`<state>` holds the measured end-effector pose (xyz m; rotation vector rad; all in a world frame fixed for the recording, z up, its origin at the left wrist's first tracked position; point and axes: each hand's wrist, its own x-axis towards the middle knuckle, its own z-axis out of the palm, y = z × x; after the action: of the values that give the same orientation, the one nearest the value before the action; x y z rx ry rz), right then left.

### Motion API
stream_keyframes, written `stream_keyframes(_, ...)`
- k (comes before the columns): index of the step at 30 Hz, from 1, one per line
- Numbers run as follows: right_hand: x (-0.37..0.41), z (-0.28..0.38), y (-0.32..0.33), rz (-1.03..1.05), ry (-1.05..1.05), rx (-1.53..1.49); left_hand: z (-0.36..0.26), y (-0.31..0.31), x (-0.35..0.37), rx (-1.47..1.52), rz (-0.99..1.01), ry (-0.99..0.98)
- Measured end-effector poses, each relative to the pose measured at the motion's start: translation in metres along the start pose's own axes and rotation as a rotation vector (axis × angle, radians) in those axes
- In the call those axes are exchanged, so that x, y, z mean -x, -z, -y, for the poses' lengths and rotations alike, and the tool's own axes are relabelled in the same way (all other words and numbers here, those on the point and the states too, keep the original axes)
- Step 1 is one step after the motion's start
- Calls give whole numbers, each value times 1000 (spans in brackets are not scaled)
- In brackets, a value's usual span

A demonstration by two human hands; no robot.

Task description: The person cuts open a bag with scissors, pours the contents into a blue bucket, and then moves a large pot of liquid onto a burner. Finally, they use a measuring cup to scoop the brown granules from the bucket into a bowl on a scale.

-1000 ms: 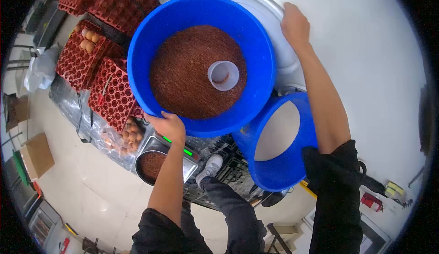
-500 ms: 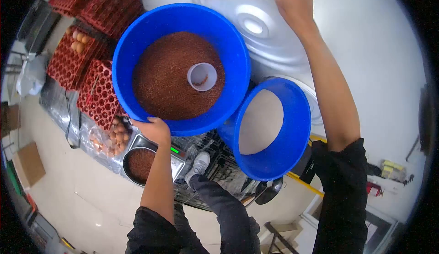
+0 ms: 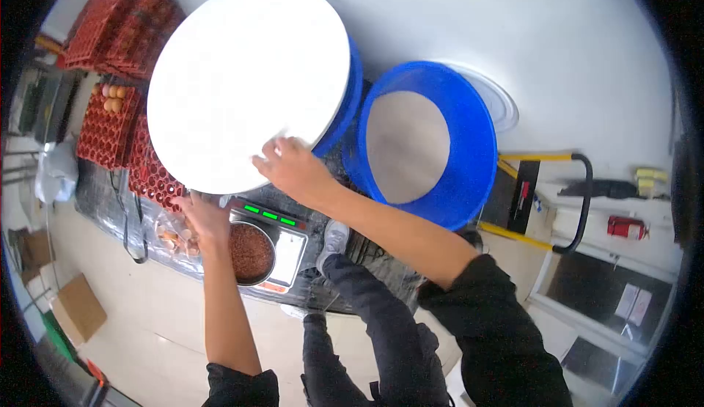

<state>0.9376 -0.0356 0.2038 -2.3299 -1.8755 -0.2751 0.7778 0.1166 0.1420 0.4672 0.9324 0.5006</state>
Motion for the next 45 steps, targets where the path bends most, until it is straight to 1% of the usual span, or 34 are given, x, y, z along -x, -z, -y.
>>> stream_keyframes(1, 15, 7, -18, -27, 4, 29, -6, 5, 5, 89, 95, 64)
stream_keyframes(2, 26, 10, -30, -54, 8, 68, -4, 5, 6, -38, 82, 53)
stream_keyframes(4, 40, 12, -38, -42, -48, 35, 9, -1, 2, -287, 63, 26)
stream_keyframes(6, 57, 5, -42, 8, -129, -30, 25, -8, -10, -398, 22, 44)
stream_keyframes(7, 66, 0, -36, 27, -184, -84, 33, -12, -14, -453, -5, 46)
stream_keyframes(9, 82, -29, -13, 49, -274, -181, 58, -37, -14, -666, -147, -61)
stream_keyframes(10, 92, -57, -2, 47, -356, -277, 66, -56, -11, -598, -228, -70)
stream_keyframes(11, 105, -91, -3, -6, -560, -364, 74, -70, -8, -532, -311, -69)
stream_keyframes(12, 120, -128, -6, -58, -771, -459, 87, -52, -30, -492, -308, -146)
stream_keyframes(13, 125, -171, 28, -59, -1025, -552, 99, -33, -56, -451, -299, -224)
stream_keyframes(14, 143, -218, 29, -233, -1218, -537, 98, -43, -56, -488, -425, -204)
stream_keyframes(15, 176, -286, 7, -304, -1263, -524, 95, -52, -56, -522, -557, -188)
stream_keyframes(16, 203, -343, -7, -401, -1472, -634, 97, -5, -86, -585, -551, -218)
stream_keyframes(17, 213, -380, 17, -544, -1700, -1124, 96, 43, -115, -651, -547, -249)
stream_keyframes(19, 239, -438, 15, -909, -1798, -1386, 80, 50, -117, -815, -582, -162)
stream_keyframes(21, 246, -474, 12, -1129, -1779, -1633, 67, 37, -118, -753, -563, -44)
stream_keyframes(23, 241, -478, 9, -1227, -1801, -1543, 64, 21, -119, -460, -477, 102)
stream_keyframes(24, 235, -481, 13, -1277, -1799, -1495, 63, 16, -119, -522, -514, 101)
stream_keyframes(26, 233, -494, 32, -1303, -1686, -1402, 62, 9, -121, -643, -584, 99)
stream_keyframes(27, 232, -498, 43, -1308, -1632, -1355, 61, 8, -118, -681, -585, 87)
stream_keyframes(29, 234, -498, 85, -1409, -1430, -1448, 64, 8, -115, -727, -549, 52)
stream_keyframes(31, 236, -482, 136, -1442, -1254, -1568, 62, 4, -105, -680, -516, 76)
stream_keyframes(33, 255, -484, 175, -1484, -905, -1733, 58, -11, -96, -574, -508, 168)
stream_keyframes(34, 241, -464, 207, -1441, -903, -1664, 53, 10, -102, -466, -362, 245)
stream_keyframes(35, 226, -431, 239, -1393, -905, -1601, 51, 15, -101, -487, -355, 280)
stream_keyframes(36, 217, -399, 254, -1360, -956, -1462, 48, 14, -102, -504, -350, 313)
stream_keyframes(38, 233, -340, 268, -1315, -839, -1553, 45, 17, -106, -553, -318, 370)
stream_keyframes(39, 238, -309, 269, -1356, -848, -1595, 43, 20, -108, -577, -292, 393)
stream_keyframes(40, 244, -279, 269, -1399, -857, -1637, 39, 22, -107, -590, -267, 465)
stream_keyframes(41, 236, -239, 272, -1500, -1045, -1468, 38, 22, -108, -601, -234, 540)
stream_keyframes(42, 250, -204, 263, -1424, -1082, -1494, 34, 19, -104, -661, -236, 569)
stream_keyframes(43, 262, -167, 248, -1448, -1148, -1502, 26, 15, -97, -726, -237, 596)
stream_keyframes(44, 265, -130, 237, -1453, -1321, -1472, 20, 12, -87, -761, -214, 605)
stream_keyframes(45, 273, -97, 221, -1382, -1392, -1483, 16, 13, -75, -795, -194, 609)
